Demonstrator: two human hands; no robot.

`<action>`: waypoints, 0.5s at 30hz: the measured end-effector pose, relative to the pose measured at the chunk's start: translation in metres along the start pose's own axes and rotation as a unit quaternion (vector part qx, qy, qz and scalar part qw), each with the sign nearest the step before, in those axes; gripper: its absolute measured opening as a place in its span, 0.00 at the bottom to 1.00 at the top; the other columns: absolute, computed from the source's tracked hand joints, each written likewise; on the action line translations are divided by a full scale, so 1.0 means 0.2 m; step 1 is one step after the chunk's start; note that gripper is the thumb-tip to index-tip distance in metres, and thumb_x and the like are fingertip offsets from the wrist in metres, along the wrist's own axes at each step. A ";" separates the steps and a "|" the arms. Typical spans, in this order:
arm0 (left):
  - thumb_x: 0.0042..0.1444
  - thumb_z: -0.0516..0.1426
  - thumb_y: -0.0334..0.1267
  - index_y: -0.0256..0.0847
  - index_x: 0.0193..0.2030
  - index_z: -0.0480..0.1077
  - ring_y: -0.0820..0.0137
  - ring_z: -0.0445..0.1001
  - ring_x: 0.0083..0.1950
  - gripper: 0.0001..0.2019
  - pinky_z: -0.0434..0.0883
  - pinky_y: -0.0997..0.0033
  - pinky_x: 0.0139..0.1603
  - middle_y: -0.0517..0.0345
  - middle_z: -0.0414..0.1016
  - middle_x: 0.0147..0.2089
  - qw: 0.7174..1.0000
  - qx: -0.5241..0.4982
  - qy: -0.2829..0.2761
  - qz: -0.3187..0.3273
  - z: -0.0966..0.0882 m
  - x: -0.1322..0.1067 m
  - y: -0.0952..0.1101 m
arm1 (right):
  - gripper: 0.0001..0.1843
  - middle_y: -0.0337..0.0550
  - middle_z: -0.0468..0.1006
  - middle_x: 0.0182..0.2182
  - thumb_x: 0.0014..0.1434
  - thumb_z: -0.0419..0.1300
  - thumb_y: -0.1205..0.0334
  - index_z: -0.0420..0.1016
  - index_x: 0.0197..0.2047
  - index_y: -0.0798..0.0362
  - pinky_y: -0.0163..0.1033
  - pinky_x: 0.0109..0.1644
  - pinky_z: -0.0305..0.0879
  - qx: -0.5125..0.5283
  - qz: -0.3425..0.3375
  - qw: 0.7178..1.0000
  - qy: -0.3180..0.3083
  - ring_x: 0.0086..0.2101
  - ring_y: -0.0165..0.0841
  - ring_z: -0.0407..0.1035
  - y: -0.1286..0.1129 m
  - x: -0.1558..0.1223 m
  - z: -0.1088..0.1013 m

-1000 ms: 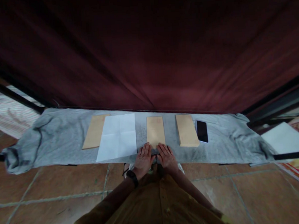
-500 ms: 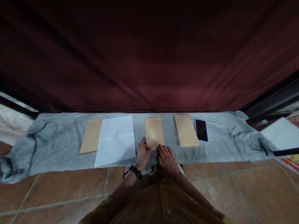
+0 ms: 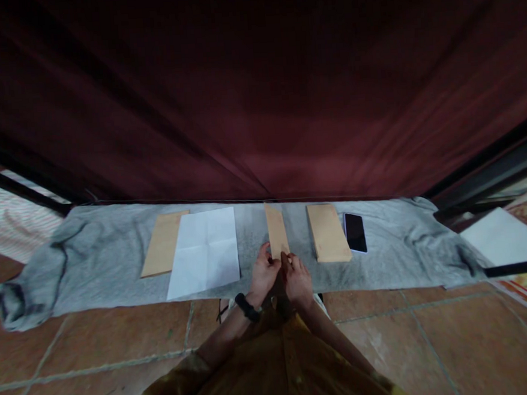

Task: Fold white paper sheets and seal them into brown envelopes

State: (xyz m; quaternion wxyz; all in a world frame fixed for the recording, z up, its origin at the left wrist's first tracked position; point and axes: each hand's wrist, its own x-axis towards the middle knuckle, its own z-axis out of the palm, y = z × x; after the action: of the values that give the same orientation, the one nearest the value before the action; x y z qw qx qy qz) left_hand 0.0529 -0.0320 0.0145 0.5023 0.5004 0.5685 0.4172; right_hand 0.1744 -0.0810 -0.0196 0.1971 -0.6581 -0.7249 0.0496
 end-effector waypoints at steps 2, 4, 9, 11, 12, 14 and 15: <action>0.55 0.62 0.38 0.37 0.64 0.63 0.71 0.74 0.31 0.30 0.71 0.72 0.33 0.64 0.73 0.29 1.000 -0.021 0.000 0.008 0.02 -0.02 0.05 | 0.28 0.55 0.75 0.53 0.69 0.46 0.67 0.63 0.70 0.50 0.42 0.44 0.71 0.018 0.031 0.999 -0.001 0.46 0.43 0.73 0.00 0.02 -0.03; 0.59 0.60 0.45 0.37 0.65 0.64 0.69 0.77 0.37 0.29 0.73 0.72 0.38 0.58 0.76 0.35 0.998 -0.062 -0.005 0.003 0.02 -0.05 0.07 | 0.27 0.54 0.75 0.51 0.69 0.44 0.67 0.65 0.68 0.51 0.40 0.42 0.72 0.056 0.054 0.997 0.016 0.43 0.40 0.74 0.01 0.04 -0.07; 0.59 0.59 0.59 0.39 0.56 0.72 0.62 0.79 0.49 0.28 0.76 0.68 0.41 0.46 0.79 0.51 0.987 -0.131 0.007 -0.091 0.00 -0.09 0.02 | 0.20 0.49 0.77 0.43 0.70 0.49 0.53 0.80 0.47 0.52 0.41 0.44 0.75 0.301 0.140 0.938 0.101 0.40 0.37 0.75 0.03 0.07 -0.12; 0.53 0.63 0.59 0.39 0.51 0.74 0.62 0.80 0.46 0.28 0.76 0.66 0.42 0.47 0.80 0.49 0.977 -0.180 -0.007 -0.118 0.01 -0.10 -0.02 | 0.20 0.48 0.79 0.42 0.66 0.54 0.46 0.80 0.43 0.52 0.39 0.39 0.77 0.431 0.181 0.879 0.099 0.36 0.36 0.75 0.02 0.08 -0.12; 0.50 0.66 0.58 0.38 0.48 0.75 0.63 0.80 0.44 0.27 0.76 0.66 0.42 0.48 0.81 0.47 0.970 -0.208 -0.015 -0.127 0.01 -0.10 -0.04 | 0.21 0.47 0.80 0.41 0.64 0.56 0.44 0.79 0.42 0.52 0.39 0.37 0.77 0.483 0.200 0.847 0.090 0.34 0.35 0.75 0.01 0.08 -0.11; 0.44 0.69 0.53 0.38 0.45 0.75 0.65 0.81 0.39 0.26 0.76 0.67 0.40 0.51 0.82 0.42 0.958 -0.246 -0.023 -0.143 0.02 -0.10 -0.07 | 0.23 0.44 0.81 0.37 0.58 0.61 0.40 0.78 0.40 0.53 0.38 0.33 0.76 0.554 0.239 0.795 0.071 0.30 0.34 0.74 -0.01 0.07 -0.08; 0.43 0.70 0.51 0.37 0.45 0.75 0.66 0.80 0.37 0.25 0.76 0.67 0.38 0.53 0.82 0.39 0.955 -0.253 -0.026 -0.152 0.02 -0.10 -0.08 | 0.24 0.43 0.81 0.34 0.55 0.63 0.39 0.78 0.38 0.53 0.38 0.32 0.76 0.575 0.259 0.774 0.064 0.28 0.33 0.74 -0.02 0.06 -0.06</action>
State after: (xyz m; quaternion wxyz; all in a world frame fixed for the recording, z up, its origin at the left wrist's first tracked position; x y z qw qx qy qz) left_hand 0.0544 -0.0548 0.0022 0.6843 0.2758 0.5006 0.4529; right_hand 0.1738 -0.0715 -0.0037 0.5647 -0.5864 -0.3494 0.4639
